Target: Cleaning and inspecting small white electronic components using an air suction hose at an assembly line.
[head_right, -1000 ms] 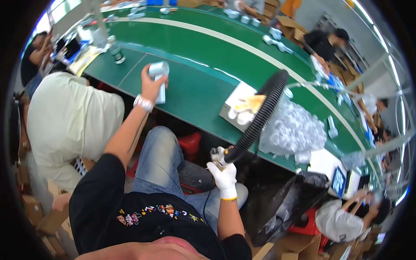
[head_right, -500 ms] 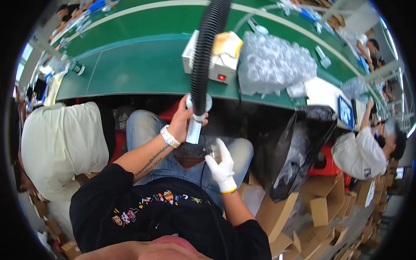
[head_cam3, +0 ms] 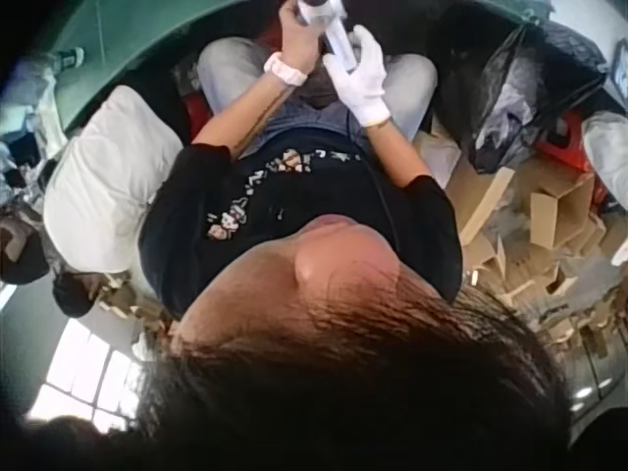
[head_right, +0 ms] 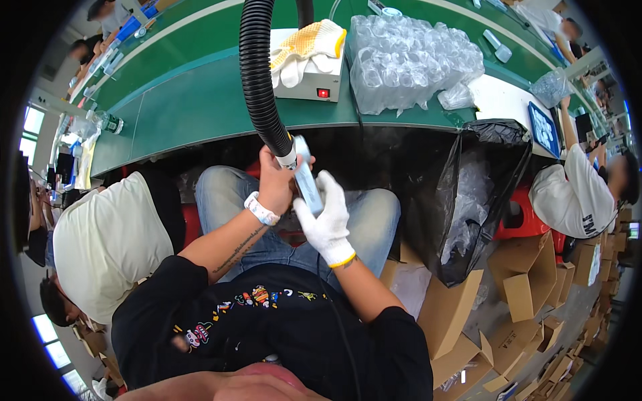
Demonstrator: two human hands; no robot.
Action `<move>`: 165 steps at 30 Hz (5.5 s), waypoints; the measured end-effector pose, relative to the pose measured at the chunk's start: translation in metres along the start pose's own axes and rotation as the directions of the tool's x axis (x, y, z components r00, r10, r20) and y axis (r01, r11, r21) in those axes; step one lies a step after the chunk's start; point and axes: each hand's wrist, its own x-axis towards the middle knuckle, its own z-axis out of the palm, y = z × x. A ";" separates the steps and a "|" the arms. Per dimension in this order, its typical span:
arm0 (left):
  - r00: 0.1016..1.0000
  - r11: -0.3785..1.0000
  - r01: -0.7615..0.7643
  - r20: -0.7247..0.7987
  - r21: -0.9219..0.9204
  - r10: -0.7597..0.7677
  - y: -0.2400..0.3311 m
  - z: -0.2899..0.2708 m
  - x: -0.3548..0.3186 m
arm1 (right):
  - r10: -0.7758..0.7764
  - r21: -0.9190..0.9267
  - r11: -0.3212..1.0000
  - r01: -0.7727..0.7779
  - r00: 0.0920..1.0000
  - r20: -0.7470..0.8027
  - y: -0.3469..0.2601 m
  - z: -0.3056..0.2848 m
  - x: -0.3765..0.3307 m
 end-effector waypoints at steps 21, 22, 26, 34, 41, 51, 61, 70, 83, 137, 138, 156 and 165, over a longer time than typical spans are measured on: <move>0.921 0.846 0.380 0.239 -0.375 -0.308 0.043 -0.055 -0.002 | 0.164 0.622 0.709 -0.332 0.936 0.312 0.047 -0.015 -0.001; 0.886 0.855 0.448 0.259 -0.262 -0.384 0.052 -0.055 -0.001 | 0.095 0.520 0.827 -0.214 0.965 0.246 0.046 -0.019 -0.003; 0.826 0.862 0.499 0.253 0.090 -0.504 0.061 -0.065 -0.001 | -0.023 0.352 0.934 -0.060 0.974 0.227 0.025 -0.030 0.012; 0.513 0.604 -0.738 0.831 0.299 0.214 0.080 -0.040 -0.065 | 0.079 -0.019 0.990 -0.140 0.432 0.899 -0.015 -0.080 0.026; 0.340 0.531 -0.840 0.873 0.113 0.351 0.065 -0.037 -0.092 | 0.116 -0.151 0.988 -0.004 0.667 0.736 -0.048 -0.079 -0.008; 0.683 0.682 -0.639 0.671 0.356 0.289 0.032 -0.043 -0.068 | 0.166 -0.187 0.982 -0.030 0.611 0.774 -0.027 -0.077 0.037; 0.803 0.817 -0.516 -0.186 0.258 0.566 0.113 -0.139 0.038 | -0.079 -0.159 0.987 0.001 0.872 -0.484 0.110 -0.194 0.193; 0.452 0.212 -0.562 0.082 0.799 0.888 0.194 -0.129 0.266 | -0.171 -0.684 0.693 -0.227 0.870 -0.462 0.129 -0.171 0.244; 0.674 0.230 -0.391 0.108 0.891 0.731 0.164 -0.118 0.407 | -0.147 -0.762 0.603 -0.235 0.906 -0.396 0.143 -0.195 0.246; 0.864 0.014 0.234 -0.214 0.972 0.455 0.165 -0.095 0.275 | -0.066 -0.946 0.209 -0.247 0.962 -0.266 0.189 -0.211 0.278; 0.862 0.014 0.236 -0.216 0.972 0.459 0.164 -0.095 0.274 | -0.063 -0.945 0.208 -0.251 0.961 -0.269 0.188 -0.214 0.277; 0.842 -0.024 0.237 -0.193 0.971 0.504 0.161 -0.098 0.279 | -0.122 -0.764 0.595 -0.251 0.911 -0.394 0.149 -0.195 0.272; 0.866 -0.085 0.232 -0.166 0.969 0.472 0.161 -0.093 0.278 | -0.116 -0.679 0.655 -0.331 0.845 -0.522 0.146 -0.189 0.262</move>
